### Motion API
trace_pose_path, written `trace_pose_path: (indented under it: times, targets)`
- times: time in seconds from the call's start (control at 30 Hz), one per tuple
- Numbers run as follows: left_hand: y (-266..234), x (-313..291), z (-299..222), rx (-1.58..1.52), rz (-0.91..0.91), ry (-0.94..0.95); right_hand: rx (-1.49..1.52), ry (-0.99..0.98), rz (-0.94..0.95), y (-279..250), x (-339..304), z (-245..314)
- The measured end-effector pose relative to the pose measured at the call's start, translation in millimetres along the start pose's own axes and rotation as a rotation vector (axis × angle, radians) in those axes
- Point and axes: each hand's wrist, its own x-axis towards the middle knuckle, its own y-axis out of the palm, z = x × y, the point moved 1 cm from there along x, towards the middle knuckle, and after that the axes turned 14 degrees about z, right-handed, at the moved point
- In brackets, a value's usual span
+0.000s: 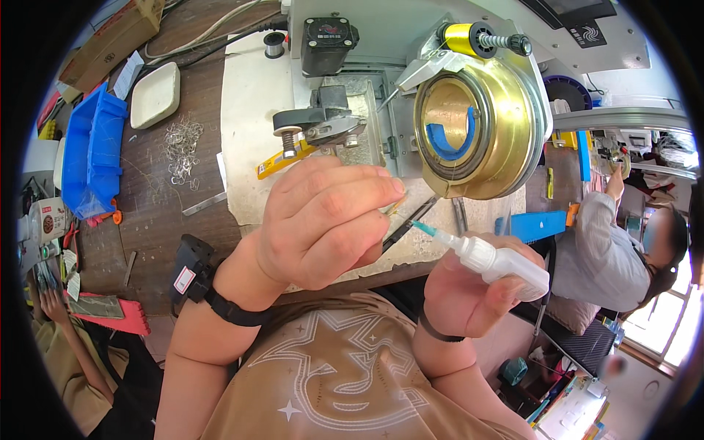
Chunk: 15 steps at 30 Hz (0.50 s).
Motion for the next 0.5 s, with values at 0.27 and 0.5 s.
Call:
trace_pose_path:
  times: [0.27, 0.5]
  targets:
    - [-1.1, 0.9, -0.9, -0.012, 0.04, -0.01, -0.015, -0.005, 0.026, -2.8, 0.7, -0.1]
    - [5.6, 0.1, 2.5, 0.035, -0.072, 0.013, -0.082, 0.031, -0.08, 2.0, -1.7, -1.1]
